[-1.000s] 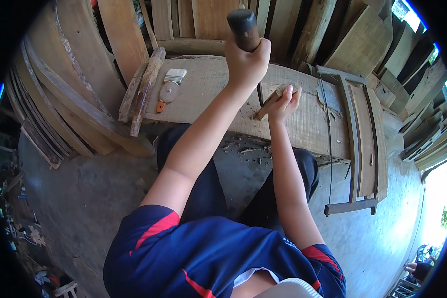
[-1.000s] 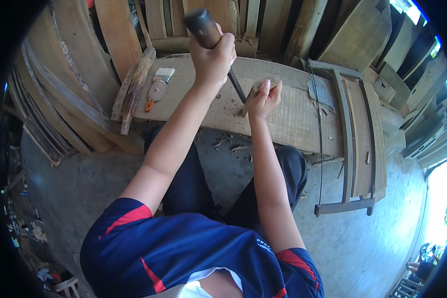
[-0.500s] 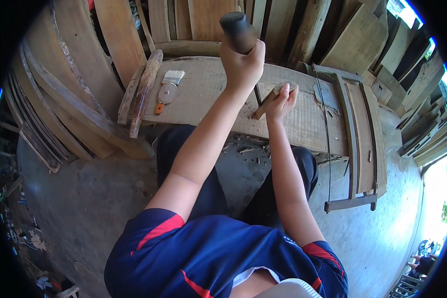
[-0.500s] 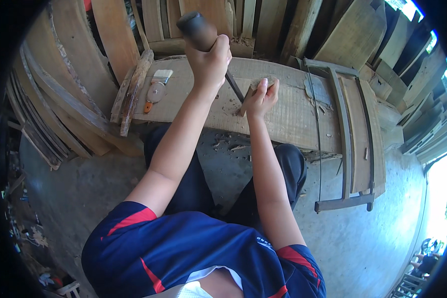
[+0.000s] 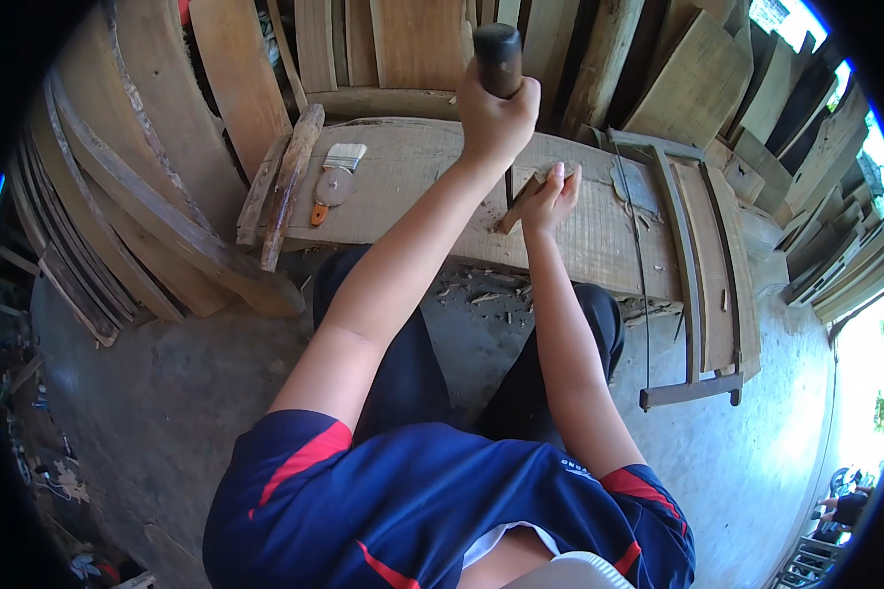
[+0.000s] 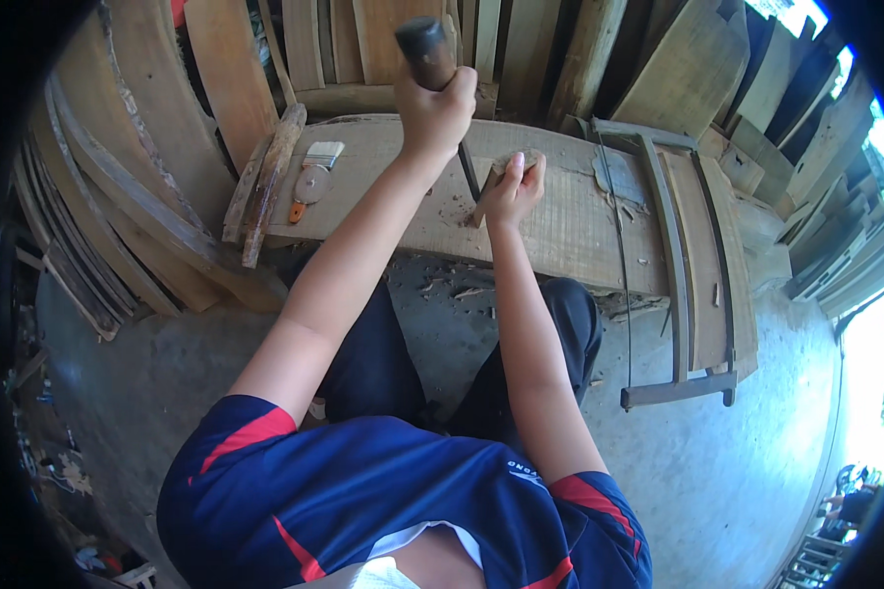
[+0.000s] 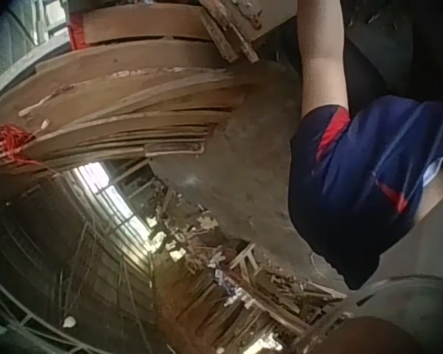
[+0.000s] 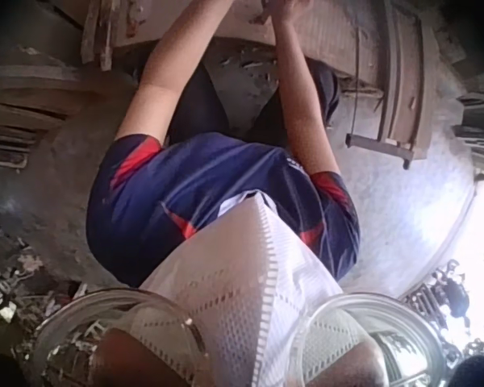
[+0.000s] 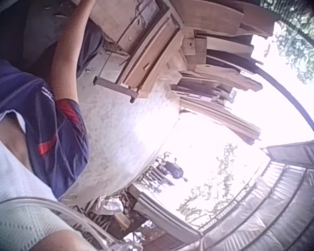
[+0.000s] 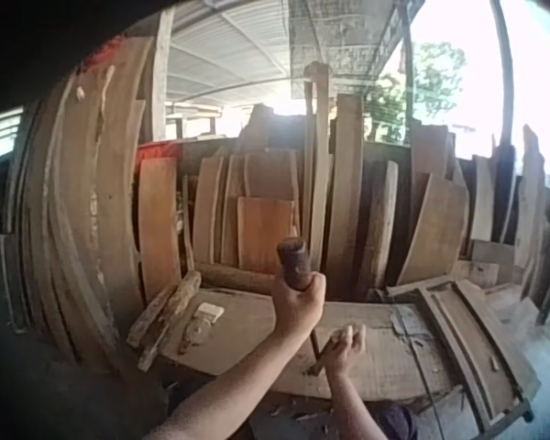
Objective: The person sands a piece of wood with sandpaper, sweeps away wood dust with a brush, carves the wood using a chisel and a wooden mallet, and then sands and brushes the wood piece again.
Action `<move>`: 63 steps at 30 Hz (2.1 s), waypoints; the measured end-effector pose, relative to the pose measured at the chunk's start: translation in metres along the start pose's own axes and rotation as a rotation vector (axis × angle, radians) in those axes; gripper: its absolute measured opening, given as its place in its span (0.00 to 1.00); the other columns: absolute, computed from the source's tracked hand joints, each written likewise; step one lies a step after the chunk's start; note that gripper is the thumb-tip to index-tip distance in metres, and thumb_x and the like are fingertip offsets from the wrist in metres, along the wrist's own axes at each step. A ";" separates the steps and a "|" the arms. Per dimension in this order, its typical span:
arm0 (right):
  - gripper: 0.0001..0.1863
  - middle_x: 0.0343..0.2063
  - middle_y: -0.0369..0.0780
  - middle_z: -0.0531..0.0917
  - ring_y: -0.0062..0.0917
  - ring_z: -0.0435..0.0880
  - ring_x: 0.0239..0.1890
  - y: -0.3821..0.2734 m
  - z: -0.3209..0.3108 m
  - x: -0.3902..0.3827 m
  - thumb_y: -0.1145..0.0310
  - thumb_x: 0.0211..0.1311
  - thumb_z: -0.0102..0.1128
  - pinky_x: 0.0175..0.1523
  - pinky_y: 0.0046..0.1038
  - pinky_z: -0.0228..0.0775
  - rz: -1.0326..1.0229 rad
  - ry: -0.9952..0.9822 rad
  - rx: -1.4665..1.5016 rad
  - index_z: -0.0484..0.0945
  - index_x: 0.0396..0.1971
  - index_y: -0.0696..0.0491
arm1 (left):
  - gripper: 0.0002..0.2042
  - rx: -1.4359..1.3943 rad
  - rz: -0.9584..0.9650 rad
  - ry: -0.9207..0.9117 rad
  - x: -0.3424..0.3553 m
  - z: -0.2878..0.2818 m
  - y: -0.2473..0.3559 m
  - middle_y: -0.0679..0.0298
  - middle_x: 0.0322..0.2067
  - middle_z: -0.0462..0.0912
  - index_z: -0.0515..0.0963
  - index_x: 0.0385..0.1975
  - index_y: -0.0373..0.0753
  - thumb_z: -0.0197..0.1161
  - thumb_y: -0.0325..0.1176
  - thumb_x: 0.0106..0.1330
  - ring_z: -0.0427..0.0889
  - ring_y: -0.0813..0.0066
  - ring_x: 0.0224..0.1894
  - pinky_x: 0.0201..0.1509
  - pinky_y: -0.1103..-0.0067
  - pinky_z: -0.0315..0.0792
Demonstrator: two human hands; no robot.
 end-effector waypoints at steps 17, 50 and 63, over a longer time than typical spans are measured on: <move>0.12 0.12 0.33 0.65 0.16 0.63 0.15 -0.004 0.000 -0.001 0.62 0.60 0.46 0.21 0.20 0.53 0.014 0.008 0.058 0.68 0.24 0.56 | 0.07 0.058 0.050 -0.069 -0.013 -0.001 -0.019 0.71 0.11 0.67 0.65 0.20 0.39 0.55 0.20 0.50 0.67 0.85 0.09 0.11 0.86 0.60; 0.13 0.13 0.34 0.67 0.17 0.64 0.17 -0.001 0.001 0.003 0.61 0.59 0.46 0.22 0.22 0.55 0.028 -0.020 0.068 0.69 0.25 0.56 | 0.06 0.169 0.150 -0.113 -0.031 0.008 -0.020 0.70 0.11 0.69 0.66 0.18 0.39 0.57 0.24 0.50 0.69 0.84 0.13 0.17 0.84 0.62; 0.14 0.14 0.35 0.67 0.19 0.64 0.18 0.003 -0.007 0.004 0.60 0.59 0.46 0.25 0.22 0.56 -0.029 0.008 0.032 0.68 0.24 0.56 | 0.09 -0.175 -0.060 -0.064 -0.016 -0.005 -0.005 0.73 0.10 0.65 0.64 0.18 0.41 0.54 0.20 0.51 0.65 0.86 0.08 0.10 0.87 0.58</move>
Point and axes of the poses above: each hand's wrist, its own x-axis towards the middle knuckle, its own z-axis out of the palm, y = z × x, the point moved 7 cm from there along x, towards the middle knuckle
